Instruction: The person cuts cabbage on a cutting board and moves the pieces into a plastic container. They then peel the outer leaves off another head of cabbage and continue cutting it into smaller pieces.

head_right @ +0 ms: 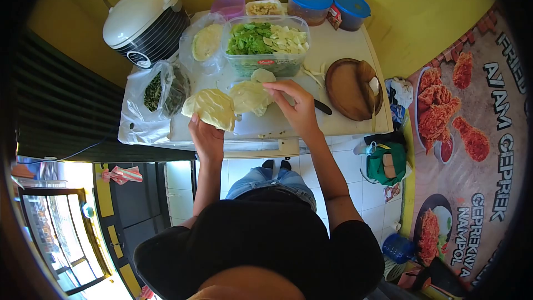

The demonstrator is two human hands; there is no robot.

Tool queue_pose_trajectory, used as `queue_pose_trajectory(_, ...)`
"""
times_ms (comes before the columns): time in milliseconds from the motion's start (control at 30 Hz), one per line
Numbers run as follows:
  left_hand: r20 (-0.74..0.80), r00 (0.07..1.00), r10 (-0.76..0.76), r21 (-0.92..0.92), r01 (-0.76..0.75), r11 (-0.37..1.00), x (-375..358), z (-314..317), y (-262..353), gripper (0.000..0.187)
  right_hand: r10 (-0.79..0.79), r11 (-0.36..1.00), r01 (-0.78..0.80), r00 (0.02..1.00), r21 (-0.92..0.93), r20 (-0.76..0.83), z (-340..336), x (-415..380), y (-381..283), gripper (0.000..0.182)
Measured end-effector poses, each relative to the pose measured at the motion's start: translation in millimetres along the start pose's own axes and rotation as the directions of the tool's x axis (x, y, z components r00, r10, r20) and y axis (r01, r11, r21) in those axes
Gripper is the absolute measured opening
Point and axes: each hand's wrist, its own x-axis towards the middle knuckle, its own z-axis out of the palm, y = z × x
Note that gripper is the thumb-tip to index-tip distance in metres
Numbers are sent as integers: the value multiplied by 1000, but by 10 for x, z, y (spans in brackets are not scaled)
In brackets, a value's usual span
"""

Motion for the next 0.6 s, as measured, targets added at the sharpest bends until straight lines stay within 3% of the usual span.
queue_pose_trajectory(100, 8, 1000, -5, 3, 5, 1000, 36, 26, -26, 64, -73, 997, 71, 995, -30, -70, 96, 116, 296, 20)
queue_pose_trajectory(167, -6, 1000, 0, 9, 0, 1000, 49, 35, -55, 63, -25, 963, 30, 999, -269, 24, 126, 162, 402, 20)
queue_pose_trajectory(200, 5, 1000, -7, 19, 7, 1000, 62, 35, -67, 61, -24, 963, 31, 999, -268, 30, 134, 153, 429, 20)
queue_pose_trajectory(267, 30, 999, -24, 27, 23, 999, 83, -1, -89, 56, 25, 879, 17, 996, -476, 82, 136, 170, 474, 22)
queue_pose_trajectory(367, 45, 999, -26, 70, 23, 997, 74, 19, -55, 57, -74, 850, 109, 993, -515, 89, 102, 165, 524, 27)
queue_pose_trajectory(500, 32, 999, 0, 93, -3, 996, 51, 67, -29, 57, -237, 882, 231, 971, -410, 38, 209, 125, 80, 27)
queue_pose_trajectory(567, -7, 1000, 30, 113, -29, 993, 32, 71, -57, 56, -219, 971, 236, 947, -47, 235, 232, -20, -69, 28)
queue_pose_trajectory(600, -10, 1000, 27, 114, -25, 993, 25, 76, -72, 56, -215, 972, 232, 948, -46, 235, 251, -61, -98, 28)
